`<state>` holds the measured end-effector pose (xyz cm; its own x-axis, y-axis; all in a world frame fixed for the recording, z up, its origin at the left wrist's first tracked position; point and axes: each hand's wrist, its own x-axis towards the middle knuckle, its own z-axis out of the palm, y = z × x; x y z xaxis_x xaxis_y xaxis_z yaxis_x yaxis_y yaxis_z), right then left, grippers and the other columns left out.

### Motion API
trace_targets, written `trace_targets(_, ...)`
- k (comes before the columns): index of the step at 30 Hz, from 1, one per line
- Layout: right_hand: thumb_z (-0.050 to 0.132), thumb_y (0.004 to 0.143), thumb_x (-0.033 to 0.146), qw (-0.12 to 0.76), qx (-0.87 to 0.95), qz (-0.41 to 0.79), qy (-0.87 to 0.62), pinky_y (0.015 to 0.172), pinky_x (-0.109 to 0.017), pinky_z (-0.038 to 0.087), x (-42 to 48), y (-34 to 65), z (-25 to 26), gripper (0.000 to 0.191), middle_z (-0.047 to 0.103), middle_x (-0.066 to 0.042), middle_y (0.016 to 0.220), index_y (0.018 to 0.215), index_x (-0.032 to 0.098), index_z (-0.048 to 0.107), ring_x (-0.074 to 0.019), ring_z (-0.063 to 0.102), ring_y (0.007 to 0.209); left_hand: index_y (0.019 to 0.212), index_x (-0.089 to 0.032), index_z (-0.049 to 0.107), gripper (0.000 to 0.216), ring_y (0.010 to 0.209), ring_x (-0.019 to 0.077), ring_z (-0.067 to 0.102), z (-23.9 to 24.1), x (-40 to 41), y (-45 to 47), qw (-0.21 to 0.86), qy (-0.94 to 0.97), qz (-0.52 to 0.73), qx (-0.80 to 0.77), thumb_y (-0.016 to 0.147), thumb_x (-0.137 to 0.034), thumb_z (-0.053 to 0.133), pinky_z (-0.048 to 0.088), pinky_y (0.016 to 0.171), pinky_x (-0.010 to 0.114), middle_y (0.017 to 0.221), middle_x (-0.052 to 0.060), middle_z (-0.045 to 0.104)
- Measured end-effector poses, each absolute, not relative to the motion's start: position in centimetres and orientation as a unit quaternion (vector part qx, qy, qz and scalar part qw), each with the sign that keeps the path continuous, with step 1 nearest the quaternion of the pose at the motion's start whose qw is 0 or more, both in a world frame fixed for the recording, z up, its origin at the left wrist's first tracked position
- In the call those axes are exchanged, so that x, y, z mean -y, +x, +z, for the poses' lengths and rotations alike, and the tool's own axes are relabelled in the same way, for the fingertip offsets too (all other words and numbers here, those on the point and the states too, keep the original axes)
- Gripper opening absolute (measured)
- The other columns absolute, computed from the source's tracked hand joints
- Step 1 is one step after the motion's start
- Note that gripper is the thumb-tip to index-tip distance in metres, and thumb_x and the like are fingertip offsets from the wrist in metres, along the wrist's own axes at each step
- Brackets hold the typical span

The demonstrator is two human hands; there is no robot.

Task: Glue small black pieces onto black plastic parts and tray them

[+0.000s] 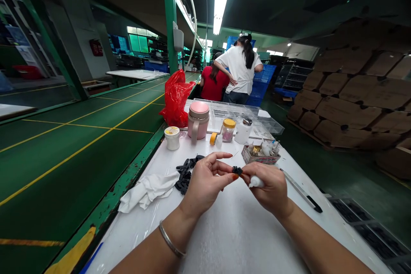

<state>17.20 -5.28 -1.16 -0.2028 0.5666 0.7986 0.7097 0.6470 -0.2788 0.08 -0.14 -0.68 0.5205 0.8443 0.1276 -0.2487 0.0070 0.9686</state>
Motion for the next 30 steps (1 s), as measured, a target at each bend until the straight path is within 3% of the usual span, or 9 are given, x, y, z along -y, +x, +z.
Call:
trace_targets(7, 0.062, 0.085, 0.01, 0.479, 0.774, -0.078, -0.406, 0.056, -0.026, 0.045, 5.36, 17.17, -1.26, 0.012, 0.066, -0.003, 0.065, 0.084, 0.021, 0.064, -0.0155, 0.06, 0.058, 0.112, -0.012, 0.061, 0.056, 0.063, 0.0121, 0.057, -0.66, 0.04, -0.01, 0.664, 0.569, 0.407, -0.262, 0.064, -0.028, 0.084, 0.038, 0.045, 0.018, 0.079, 0.007, 0.069)
trace_targets(30, 0.054, 0.084, 0.01, 0.424, 0.801, -0.036, -0.42, 0.053, -0.025, 0.034, 5.03, 17.87, -1.88, 0.012, 0.057, 0.001, 0.063, 0.08, 0.021, 0.055, -0.0127, 0.05, 0.055, 0.111, -0.01, 0.061, 0.057, 0.066, 0.0132, 0.057, -1.11, -0.05, 0.11, 0.678, 0.547, 0.411, -0.27, 0.062, -0.029, 0.083, 0.041, 0.048, 0.02, 0.079, 0.005, 0.066)
